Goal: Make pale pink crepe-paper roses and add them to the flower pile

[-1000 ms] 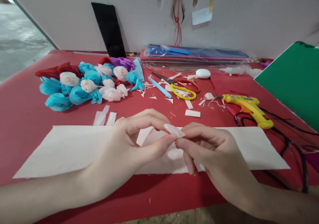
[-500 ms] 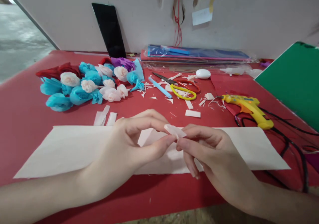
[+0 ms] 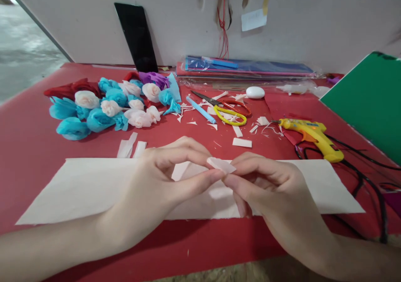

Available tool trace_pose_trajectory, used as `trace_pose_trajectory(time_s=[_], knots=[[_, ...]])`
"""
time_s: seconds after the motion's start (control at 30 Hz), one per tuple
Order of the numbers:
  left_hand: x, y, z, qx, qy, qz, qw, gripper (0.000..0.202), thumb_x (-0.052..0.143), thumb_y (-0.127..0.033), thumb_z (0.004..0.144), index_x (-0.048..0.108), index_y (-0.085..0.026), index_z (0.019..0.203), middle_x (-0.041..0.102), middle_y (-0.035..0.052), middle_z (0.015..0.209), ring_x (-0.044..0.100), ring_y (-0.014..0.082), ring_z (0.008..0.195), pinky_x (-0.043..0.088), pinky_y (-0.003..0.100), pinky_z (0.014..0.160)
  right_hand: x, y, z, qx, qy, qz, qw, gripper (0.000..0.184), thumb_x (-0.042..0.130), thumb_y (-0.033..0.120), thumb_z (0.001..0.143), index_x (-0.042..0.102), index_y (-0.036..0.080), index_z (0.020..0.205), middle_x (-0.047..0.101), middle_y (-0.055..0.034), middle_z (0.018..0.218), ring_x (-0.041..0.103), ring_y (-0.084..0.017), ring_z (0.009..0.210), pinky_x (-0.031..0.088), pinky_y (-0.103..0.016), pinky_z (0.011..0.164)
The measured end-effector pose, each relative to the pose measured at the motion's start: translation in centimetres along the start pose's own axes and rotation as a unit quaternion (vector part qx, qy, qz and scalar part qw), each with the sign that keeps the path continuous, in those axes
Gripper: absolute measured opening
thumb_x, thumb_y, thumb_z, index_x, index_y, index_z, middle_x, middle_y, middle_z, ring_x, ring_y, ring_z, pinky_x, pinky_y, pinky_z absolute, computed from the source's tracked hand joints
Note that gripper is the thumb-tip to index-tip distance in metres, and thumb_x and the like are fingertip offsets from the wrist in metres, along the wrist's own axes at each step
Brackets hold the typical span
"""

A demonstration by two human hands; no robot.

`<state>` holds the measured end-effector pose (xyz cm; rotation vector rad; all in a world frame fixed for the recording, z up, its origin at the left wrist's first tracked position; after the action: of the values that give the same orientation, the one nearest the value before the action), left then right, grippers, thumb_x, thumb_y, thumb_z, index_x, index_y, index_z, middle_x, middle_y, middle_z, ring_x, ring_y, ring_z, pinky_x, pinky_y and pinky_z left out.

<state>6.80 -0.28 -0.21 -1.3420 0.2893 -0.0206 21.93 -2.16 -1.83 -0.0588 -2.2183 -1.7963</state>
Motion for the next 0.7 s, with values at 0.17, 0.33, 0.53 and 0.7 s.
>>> trace_pose_trajectory(time_s=[0.17,0.33,0.53,0.7], knots=[[0.1,-0.4,0.0,0.005,-0.007,0.004,1.000,0.008,0.072,-0.016,0.072,0.073,-0.021,0.066,0.069,-0.0016,0.068,0.064,0.0124,0.066,0.051,0.020,0.061,-0.1,0.8,-0.2,-0.077,-0.007,-0.059,0.995,0.012,0.074,0.011,0.072,0.070,0.019,0.064,0.063,0.0040,0.066,0.052,-0.002,0.045,0.042,-0.012,0.040],[0.1,-0.5,0.2,0.012,-0.011,0.009,1.000,0.011,0.072,-0.017,0.072,0.072,-0.023,0.062,0.069,-0.0046,0.068,0.064,0.0092,0.064,0.050,0.015,0.060,-0.2,1.2,-0.1,-0.092,-0.017,-0.077,0.993,0.010,0.074,0.012,0.072,0.071,0.019,0.065,0.062,0.0039,0.065,0.053,-0.002,0.045,0.044,-0.011,0.041],[0.1,-0.4,0.1,0.016,-0.014,0.018,1.000,0.012,0.070,-0.016,0.071,0.072,-0.024,0.061,0.069,-0.0050,0.067,0.065,0.0084,0.063,0.051,0.013,0.060,0.1,0.5,0.0,-0.023,-0.010,-0.012,1.000,0.022,0.077,0.000,0.062,0.074,0.021,0.067,0.061,0.0074,0.061,0.051,0.000,0.042,0.043,-0.006,0.040],[0.1,-0.3,0.0,0.014,-0.006,0.004,1.000,0.011,0.069,-0.017,0.071,0.072,-0.024,0.063,0.069,-0.0048,0.068,0.066,0.0095,0.066,0.052,0.014,0.061,0.3,0.3,0.1,-0.012,0.002,0.002,1.000,0.014,0.076,0.007,0.068,0.075,0.020,0.067,0.060,0.0070,0.058,0.051,0.000,0.043,0.043,-0.006,0.041]])
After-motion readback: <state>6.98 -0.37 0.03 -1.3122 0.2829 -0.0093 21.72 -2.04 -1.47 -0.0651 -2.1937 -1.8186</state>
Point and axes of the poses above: each hand's wrist, its own z-axis towards the middle knuckle, its own x-axis out of the palm, y = z × x, the point moved 5 cm from there along z, towards the middle knuckle
